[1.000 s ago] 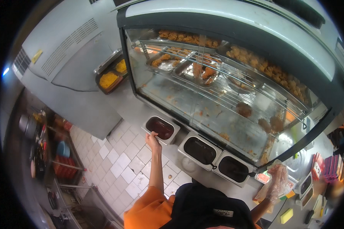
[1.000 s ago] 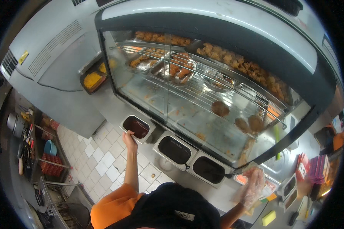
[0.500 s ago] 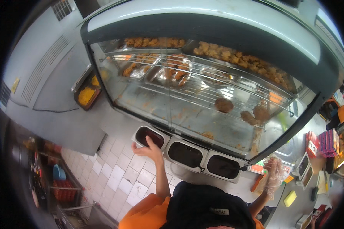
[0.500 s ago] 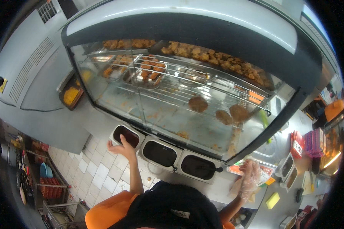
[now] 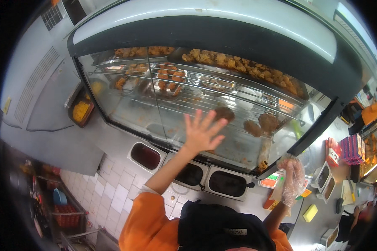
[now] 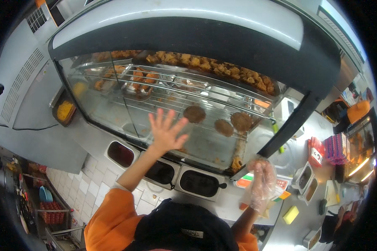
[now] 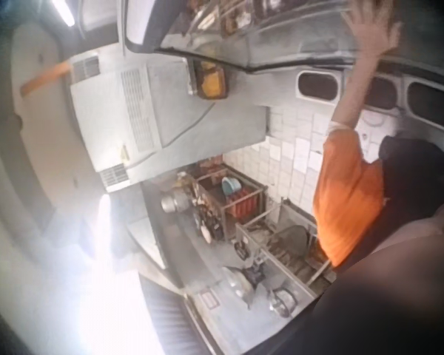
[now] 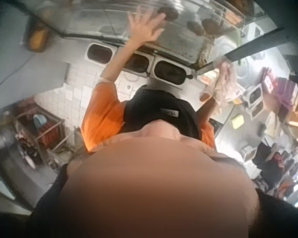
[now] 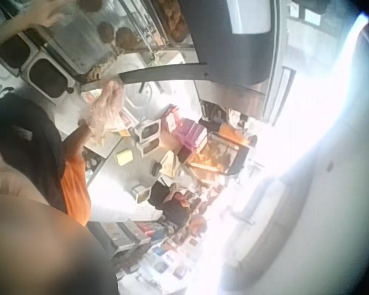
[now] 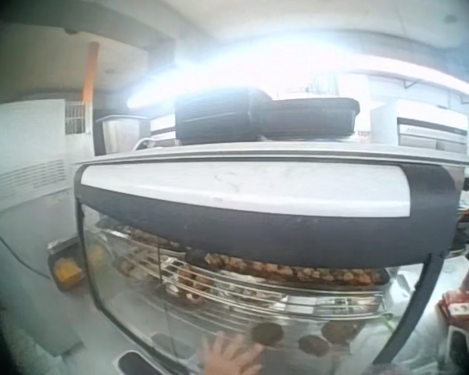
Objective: The person assembles a takeout order by placing noodles into a paper container, adding a sauce packet, and including a fried chicken piece from a display warmer. The person then places the completed order on the counter.
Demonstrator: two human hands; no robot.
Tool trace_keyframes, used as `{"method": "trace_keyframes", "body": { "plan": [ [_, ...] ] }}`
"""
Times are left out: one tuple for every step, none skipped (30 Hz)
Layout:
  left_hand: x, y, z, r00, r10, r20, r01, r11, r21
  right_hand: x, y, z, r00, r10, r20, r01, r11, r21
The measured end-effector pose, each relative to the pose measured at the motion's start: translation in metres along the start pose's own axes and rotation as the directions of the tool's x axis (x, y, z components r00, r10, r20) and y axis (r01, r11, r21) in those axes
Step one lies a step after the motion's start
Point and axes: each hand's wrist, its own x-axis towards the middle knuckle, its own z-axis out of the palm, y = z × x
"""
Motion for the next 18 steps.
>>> {"method": "trace_keyframes", "body": {
  "plan": [
    [0.000, -0.015, -0.008, 0.999, -0.033, -0.016, 0.033, 0.999, -0.019, 0.003, -0.012, 0.005, 0.990, -0.140, 0.030, 0.142, 0.983, -0.118],
    [0.001, -0.032, -0.022, 1.000, -0.026, -0.005, 0.026, 0.995, 0.099, 0.007, -0.026, 0.009, 0.963, -0.259, 0.075, 0.270, 0.934, -0.234],
    [0.005, -0.044, -0.035, 0.999, 0.020, -0.028, -0.013, 0.974, 0.227, 0.012, -0.042, 0.013, 0.926, -0.358, 0.120, 0.377, 0.856, -0.353],
    [0.007, -0.046, -0.046, 0.987, -0.161, 0.013, 0.155, 0.963, 0.223, 0.021, -0.058, 0.018, 0.869, -0.462, 0.177, 0.489, 0.748, -0.448],
    [0.007, -0.045, -0.061, 0.953, -0.302, 0.021, 0.289, 0.929, 0.231, 0.033, -0.074, 0.024, 0.825, -0.517, 0.227, 0.544, 0.623, -0.562],
    [0.008, -0.042, -0.074, 0.894, -0.446, 0.039, 0.423, 0.871, 0.251, 0.048, -0.086, 0.037, 0.755, -0.604, 0.253, 0.616, 0.524, -0.588],
    [0.010, -0.035, -0.084, 0.884, -0.467, 0.011, 0.461, 0.875, 0.146, 0.064, -0.097, 0.050, 0.687, -0.670, 0.282, 0.651, 0.395, -0.648],
    [0.013, -0.026, -0.089, 0.867, -0.499, -0.009, 0.498, 0.866, 0.049, 0.077, -0.105, 0.066, 0.597, -0.753, 0.278, 0.679, 0.289, -0.675],
    [0.017, -0.016, -0.092, 0.837, -0.546, -0.023, 0.545, 0.837, -0.044, 0.088, -0.112, 0.079, 0.409, -0.874, 0.261, 0.692, 0.111, -0.713],
    [0.021, -0.004, -0.090, 0.892, -0.452, -0.018, 0.448, 0.888, -0.100, 0.099, -0.119, 0.086, 0.619, -0.660, 0.427, 0.617, 0.072, -0.783],
    [0.025, 0.009, -0.085, 0.929, -0.371, -0.016, 0.364, 0.919, -0.153, 0.108, -0.123, 0.092, 0.747, -0.404, 0.528, 0.567, -0.028, -0.823],
    [0.028, 0.018, -0.084, 0.960, -0.278, -0.027, 0.267, 0.941, -0.209, 0.112, -0.124, 0.097, 0.746, -0.382, 0.545, 0.603, 0.044, -0.796],
    [0.030, 0.022, -0.085, 0.964, -0.265, 0.007, 0.260, 0.941, -0.217, 0.114, -0.125, 0.101, 0.755, -0.319, 0.573, 0.631, 0.113, -0.768],
    [0.032, 0.028, -0.085, 0.971, -0.236, 0.040, 0.239, 0.941, -0.239, 0.113, -0.126, 0.100, 0.764, -0.304, 0.569, 0.632, 0.174, -0.755],
    [0.033, 0.038, -0.082, 0.977, -0.200, 0.076, 0.214, 0.936, -0.280, 0.110, -0.126, 0.098, 0.715, -0.397, 0.576, 0.675, 0.176, -0.717],
    [0.033, 0.042, -0.084, 0.972, -0.229, 0.056, 0.234, 0.917, -0.322, 0.104, -0.126, 0.096, 0.652, -0.527, 0.545, 0.702, 0.150, -0.696],
    [0.032, 0.046, -0.087, 0.964, -0.255, 0.076, 0.266, 0.907, -0.326, 0.096, -0.126, 0.088, 0.635, -0.576, 0.515, 0.697, 0.138, -0.704],
    [0.030, 0.048, -0.091, 0.959, -0.269, 0.093, 0.285, 0.900, -0.330, 0.089, -0.125, 0.072, 0.549, -0.689, 0.473, 0.763, 0.183, -0.620]
  ]
}}
